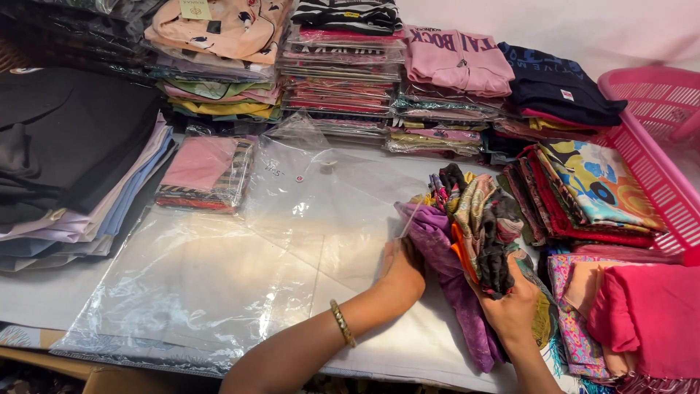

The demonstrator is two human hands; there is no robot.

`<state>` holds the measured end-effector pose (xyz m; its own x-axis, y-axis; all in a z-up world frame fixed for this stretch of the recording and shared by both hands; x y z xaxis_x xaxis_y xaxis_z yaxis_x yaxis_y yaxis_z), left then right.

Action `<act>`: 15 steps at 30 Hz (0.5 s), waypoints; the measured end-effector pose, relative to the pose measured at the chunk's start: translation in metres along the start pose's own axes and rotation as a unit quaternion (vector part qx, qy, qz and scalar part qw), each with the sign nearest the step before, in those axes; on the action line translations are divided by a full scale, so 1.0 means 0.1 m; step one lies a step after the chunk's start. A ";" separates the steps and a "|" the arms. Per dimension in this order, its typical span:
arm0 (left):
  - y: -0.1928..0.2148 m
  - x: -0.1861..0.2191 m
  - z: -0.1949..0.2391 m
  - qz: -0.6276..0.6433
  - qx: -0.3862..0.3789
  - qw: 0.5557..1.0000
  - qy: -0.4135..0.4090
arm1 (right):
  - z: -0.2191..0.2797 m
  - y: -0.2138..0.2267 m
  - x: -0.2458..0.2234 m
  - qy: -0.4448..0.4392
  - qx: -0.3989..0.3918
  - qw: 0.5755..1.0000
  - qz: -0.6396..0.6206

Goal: The person folds a colorful patterned cloth and places it into a clear plastic bag. They press the bag to remove air and seal it, then place the packaged item on a stack. The person repeats this process with another colorful cloth.

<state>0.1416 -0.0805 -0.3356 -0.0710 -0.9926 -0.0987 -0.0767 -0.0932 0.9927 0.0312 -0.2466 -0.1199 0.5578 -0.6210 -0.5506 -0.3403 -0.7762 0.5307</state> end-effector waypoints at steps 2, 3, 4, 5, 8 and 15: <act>1.17 -0.34 0.75 0.004 -0.009 0.997 -0.079 | 0.07 -0.09 0.10 0.028 0.006 0.999 0.016; 1.79 -0.36 1.24 0.010 -0.015 0.987 -0.158 | 0.11 -0.12 0.14 0.057 0.010 0.998 0.035; 1.82 -0.47 1.36 0.010 -0.017 0.987 -0.158 | 0.13 -0.14 0.13 0.055 0.010 0.998 0.034; 1.91 -0.54 1.50 0.062 0.023 0.972 -0.227 | 0.14 -0.16 0.09 0.077 0.003 0.995 0.059; 2.46 -0.85 1.74 0.106 0.257 0.926 -0.254 | 0.15 -0.18 -0.01 0.109 -0.004 0.991 0.082; 2.65 -1.37 1.27 0.064 0.261 0.963 -0.031 | 0.08 -0.16 -0.18 0.096 -0.017 0.991 0.089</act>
<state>0.0049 0.0407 -0.0674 -0.1703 -0.9854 0.0027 -0.5516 0.0975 0.8284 0.0207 -0.2233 -0.1237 0.6259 -0.7134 -0.3151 -0.4230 -0.6500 0.6314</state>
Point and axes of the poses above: each hand's wrist, its own z-axis away from the middle knuckle, its own y-axis out of the back of the hand, x = y × z, the point moved 4 cm from there along -z, towards the middle knuckle, and after that the axes turned 6 degrees about y, right-handed, at the moved point
